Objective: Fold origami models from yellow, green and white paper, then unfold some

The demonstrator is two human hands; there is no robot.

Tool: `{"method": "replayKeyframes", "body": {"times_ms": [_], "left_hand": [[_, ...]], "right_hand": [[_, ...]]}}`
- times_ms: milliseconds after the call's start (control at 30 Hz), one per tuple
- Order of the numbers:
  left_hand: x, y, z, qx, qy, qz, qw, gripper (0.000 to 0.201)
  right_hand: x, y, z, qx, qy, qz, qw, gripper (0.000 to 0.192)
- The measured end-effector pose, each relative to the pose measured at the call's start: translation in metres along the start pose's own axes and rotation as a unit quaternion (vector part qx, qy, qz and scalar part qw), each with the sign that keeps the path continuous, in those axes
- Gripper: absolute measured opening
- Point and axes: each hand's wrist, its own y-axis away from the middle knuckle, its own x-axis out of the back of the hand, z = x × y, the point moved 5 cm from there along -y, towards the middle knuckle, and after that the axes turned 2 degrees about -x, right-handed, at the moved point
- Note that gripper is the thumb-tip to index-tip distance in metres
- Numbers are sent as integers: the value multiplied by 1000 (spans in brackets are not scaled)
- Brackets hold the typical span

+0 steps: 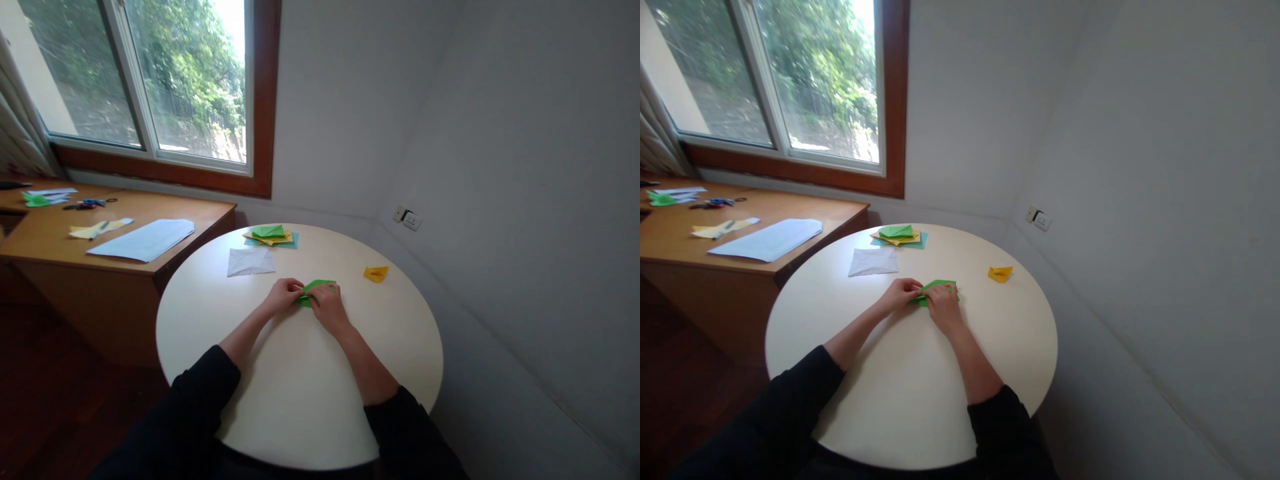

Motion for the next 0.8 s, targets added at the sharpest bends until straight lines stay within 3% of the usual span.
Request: {"method": "replayKeyframes", "body": {"times_ms": [333,533,800], "left_hand": [[3,4,7,30,187,44,981,38],[-1,9,9,84,157,11,984,36],[-5,9,6,97,123,-22,987,32]], "right_hand": [[1,0,4,-12,18,47,999,19],[6,0,3,-26,23,32,999,20],[7,0,2,-28,22,26,999,21]]}}
